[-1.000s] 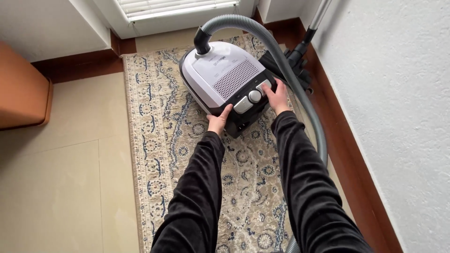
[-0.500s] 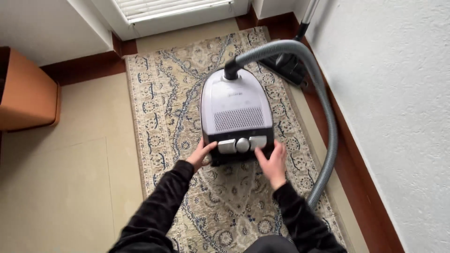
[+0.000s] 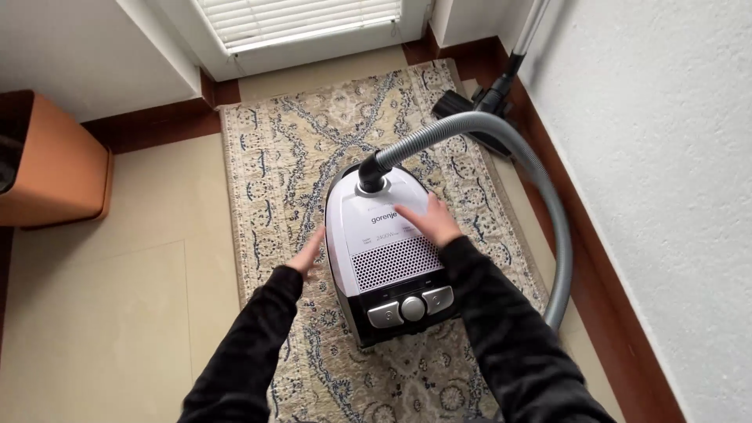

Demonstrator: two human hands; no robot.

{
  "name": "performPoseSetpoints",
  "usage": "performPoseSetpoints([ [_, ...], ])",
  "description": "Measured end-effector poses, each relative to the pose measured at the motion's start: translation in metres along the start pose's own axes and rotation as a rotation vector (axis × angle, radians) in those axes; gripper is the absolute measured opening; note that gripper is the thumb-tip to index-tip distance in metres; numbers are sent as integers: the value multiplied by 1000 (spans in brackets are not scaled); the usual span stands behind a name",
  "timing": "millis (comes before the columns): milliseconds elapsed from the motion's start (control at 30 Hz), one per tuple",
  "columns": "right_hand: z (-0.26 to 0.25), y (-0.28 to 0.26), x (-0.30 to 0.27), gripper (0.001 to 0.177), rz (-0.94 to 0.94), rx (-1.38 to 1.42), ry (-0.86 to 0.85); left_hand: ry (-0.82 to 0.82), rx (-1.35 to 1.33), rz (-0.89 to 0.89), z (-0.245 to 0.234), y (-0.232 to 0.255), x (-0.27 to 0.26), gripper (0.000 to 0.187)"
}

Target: Vacuuming carpeted stairs, moving small rugs to clean underneath, and then winding the cord and storing the vacuum cleaner.

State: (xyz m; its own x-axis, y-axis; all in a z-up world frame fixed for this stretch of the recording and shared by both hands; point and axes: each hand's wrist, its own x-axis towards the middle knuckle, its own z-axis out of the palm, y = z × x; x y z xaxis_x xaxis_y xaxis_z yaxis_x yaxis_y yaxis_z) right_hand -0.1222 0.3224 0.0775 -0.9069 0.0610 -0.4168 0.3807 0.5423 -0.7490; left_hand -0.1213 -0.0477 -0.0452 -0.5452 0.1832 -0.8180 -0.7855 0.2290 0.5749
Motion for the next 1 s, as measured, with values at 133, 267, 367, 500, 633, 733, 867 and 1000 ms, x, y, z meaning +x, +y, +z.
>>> performPoseSetpoints([
  [133,7,-33,-17,122,193,-299,84,150,-62,215,0,26,110,125],
  [267,8,-24,-34,106,150,-277,109,86,-407,374,10,84,162,102],
  [367,14,10,-35,125,112,-259,170,16,-367,168,22,97,183,86],
  [500,24,43,-66,128,2,-201,268,230,-140,253,21,122,140,92],
  [633,32,87,-137,115,-236,-103,439,219,113,443,35,146,88,61],
  [733,25,138,-165,79,-199,469,424,226,364,525,64,155,33,54],
  [867,-69,146,-185,98,54,1670,421,340,663,494,117,153,-96,34],
  [1000,-202,82,-194,106,-126,2171,519,422,698,582,148,99,-166,29],
])
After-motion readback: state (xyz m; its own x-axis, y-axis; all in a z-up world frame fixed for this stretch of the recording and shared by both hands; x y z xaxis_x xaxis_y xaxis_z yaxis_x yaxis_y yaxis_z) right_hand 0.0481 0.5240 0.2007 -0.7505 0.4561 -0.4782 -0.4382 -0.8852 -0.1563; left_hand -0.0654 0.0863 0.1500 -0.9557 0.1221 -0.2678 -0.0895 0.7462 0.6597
